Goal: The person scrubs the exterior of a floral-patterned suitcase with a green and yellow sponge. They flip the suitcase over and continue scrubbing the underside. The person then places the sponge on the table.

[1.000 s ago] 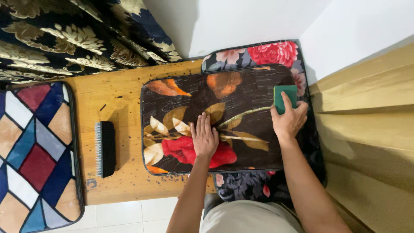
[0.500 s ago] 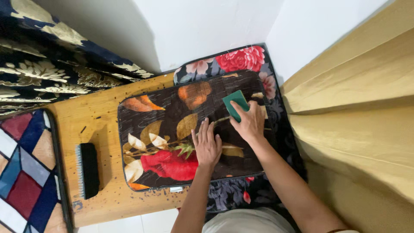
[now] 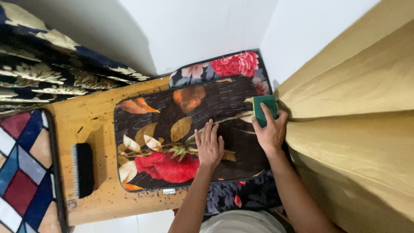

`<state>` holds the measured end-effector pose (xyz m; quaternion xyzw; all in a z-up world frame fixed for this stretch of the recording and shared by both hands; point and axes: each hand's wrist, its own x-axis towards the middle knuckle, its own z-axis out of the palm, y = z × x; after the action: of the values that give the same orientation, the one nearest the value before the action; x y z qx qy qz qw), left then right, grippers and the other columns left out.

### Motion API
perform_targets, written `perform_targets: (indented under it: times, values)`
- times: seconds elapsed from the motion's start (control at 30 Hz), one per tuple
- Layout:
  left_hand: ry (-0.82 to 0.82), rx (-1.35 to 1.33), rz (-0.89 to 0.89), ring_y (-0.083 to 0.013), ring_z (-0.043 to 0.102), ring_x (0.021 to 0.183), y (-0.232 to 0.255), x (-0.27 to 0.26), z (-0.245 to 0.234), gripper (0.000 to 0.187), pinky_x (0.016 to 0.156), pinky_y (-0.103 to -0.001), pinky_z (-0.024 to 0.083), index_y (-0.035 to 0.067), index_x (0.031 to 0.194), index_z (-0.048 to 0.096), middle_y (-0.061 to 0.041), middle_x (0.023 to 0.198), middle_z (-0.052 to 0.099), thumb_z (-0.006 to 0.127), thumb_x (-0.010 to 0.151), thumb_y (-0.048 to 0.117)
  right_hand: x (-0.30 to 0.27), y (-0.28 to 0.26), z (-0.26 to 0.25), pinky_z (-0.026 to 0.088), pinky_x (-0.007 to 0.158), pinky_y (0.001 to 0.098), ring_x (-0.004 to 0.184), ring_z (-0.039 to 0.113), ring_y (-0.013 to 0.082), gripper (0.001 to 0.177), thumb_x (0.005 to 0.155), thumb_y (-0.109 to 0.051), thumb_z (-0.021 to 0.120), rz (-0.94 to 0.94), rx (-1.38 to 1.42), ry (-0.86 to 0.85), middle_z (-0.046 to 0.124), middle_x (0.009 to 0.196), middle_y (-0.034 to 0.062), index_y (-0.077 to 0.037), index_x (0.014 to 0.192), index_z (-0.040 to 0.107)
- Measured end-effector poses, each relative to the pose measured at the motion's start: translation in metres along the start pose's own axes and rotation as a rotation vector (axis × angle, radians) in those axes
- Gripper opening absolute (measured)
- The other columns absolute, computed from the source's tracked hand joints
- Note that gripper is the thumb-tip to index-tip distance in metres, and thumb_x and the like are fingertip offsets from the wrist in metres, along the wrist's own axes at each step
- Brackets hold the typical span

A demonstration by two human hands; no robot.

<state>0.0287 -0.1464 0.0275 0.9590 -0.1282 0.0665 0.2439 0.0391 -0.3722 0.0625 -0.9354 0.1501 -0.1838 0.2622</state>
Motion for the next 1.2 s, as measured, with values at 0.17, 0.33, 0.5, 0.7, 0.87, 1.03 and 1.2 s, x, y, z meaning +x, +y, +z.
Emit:
perform_targets:
  times: [0.17, 0.33, 0.5, 0.7, 0.87, 1.03, 1.2]
  values:
    - [0.033, 0.032, -0.084, -0.0279, 0.042, 0.146, -0.022, -0.002, -0.014, 0.050, 0.123, -0.062, 0.019, 0.011, 0.144, 0.051, -0.010, 0.157, 0.046, 0.058, 0.096, 0.023, -0.004, -0.043, 0.014, 0.049, 0.092, 0.0516, 0.110, 0.054, 0.0434, 0.063, 0.084, -0.034, 0.083, -0.145, 0.072, -0.029, 0.048, 0.122, 0.0259, -0.021, 0.142, 0.062]
    - [0.081, 0.066, -0.137, -0.0308, 0.041, 0.147, -0.066, 0.004, -0.035, 0.051, 0.122, -0.060, 0.021, 0.008, 0.145, 0.048, -0.012, 0.157, 0.046, 0.056, 0.096, 0.021, 0.005, -0.110, 0.056, 0.049, 0.090, 0.0534, 0.111, 0.055, 0.0459, 0.068, 0.084, -0.038, 0.081, -0.298, 0.092, -0.156, 0.050, 0.125, 0.0300, -0.020, 0.145, 0.057]
    - [0.099, 0.021, -0.163, -0.0296, 0.042, 0.147, -0.116, 0.031, -0.043, 0.049, 0.122, -0.057, 0.023, 0.006, 0.146, 0.046, -0.012, 0.157, 0.048, 0.053, 0.099, 0.019, 0.013, -0.170, 0.107, 0.049, 0.083, 0.0531, 0.109, 0.057, 0.0427, 0.066, 0.081, -0.041, 0.081, -0.441, 0.017, -0.274, 0.053, 0.124, 0.0258, -0.024, 0.141, 0.058]
    - [0.067, -0.020, -0.106, -0.0269, 0.042, 0.147, -0.157, 0.064, -0.035, 0.053, 0.123, -0.053, 0.023, 0.004, 0.149, 0.043, -0.010, 0.155, 0.050, 0.052, 0.098, 0.017, 0.024, -0.190, 0.146, 0.049, 0.080, 0.0519, 0.106, 0.058, 0.0407, 0.065, 0.076, -0.038, 0.082, -0.493, -0.079, -0.287, 0.054, 0.122, 0.0245, -0.025, 0.136, 0.062]
    - [0.009, -0.044, -0.044, -0.0257, 0.042, 0.147, -0.169, 0.063, -0.029, 0.055, 0.123, -0.051, 0.025, 0.003, 0.150, 0.042, -0.010, 0.155, 0.050, 0.050, 0.097, 0.013, 0.039, -0.170, 0.143, 0.050, 0.080, 0.0511, 0.105, 0.059, 0.0387, 0.061, 0.077, -0.037, 0.082, -0.365, -0.156, -0.305, 0.054, 0.119, 0.0213, -0.028, 0.135, 0.064]
    - [0.013, -0.102, -0.038, -0.0268, 0.041, 0.148, -0.177, 0.060, -0.023, 0.055, 0.123, -0.049, 0.025, 0.002, 0.151, 0.042, -0.010, 0.157, 0.049, 0.048, 0.097, 0.011, 0.061, -0.138, 0.127, 0.051, 0.083, 0.0514, 0.107, 0.059, 0.0395, 0.061, 0.077, -0.037, 0.081, -0.151, -0.249, -0.144, 0.053, 0.120, 0.0205, -0.029, 0.135, 0.065]
    - [0.036, -0.125, -0.029, -0.0276, 0.041, 0.149, -0.180, 0.057, -0.019, 0.054, 0.125, -0.049, 0.027, 0.001, 0.153, 0.040, -0.010, 0.158, 0.047, 0.047, 0.101, 0.012, 0.054, -0.153, 0.137, 0.052, 0.085, 0.0504, 0.105, 0.058, 0.0413, 0.060, 0.082, -0.038, 0.081, -0.151, -0.097, -0.144, 0.050, 0.122, 0.0256, -0.022, 0.137, 0.063]
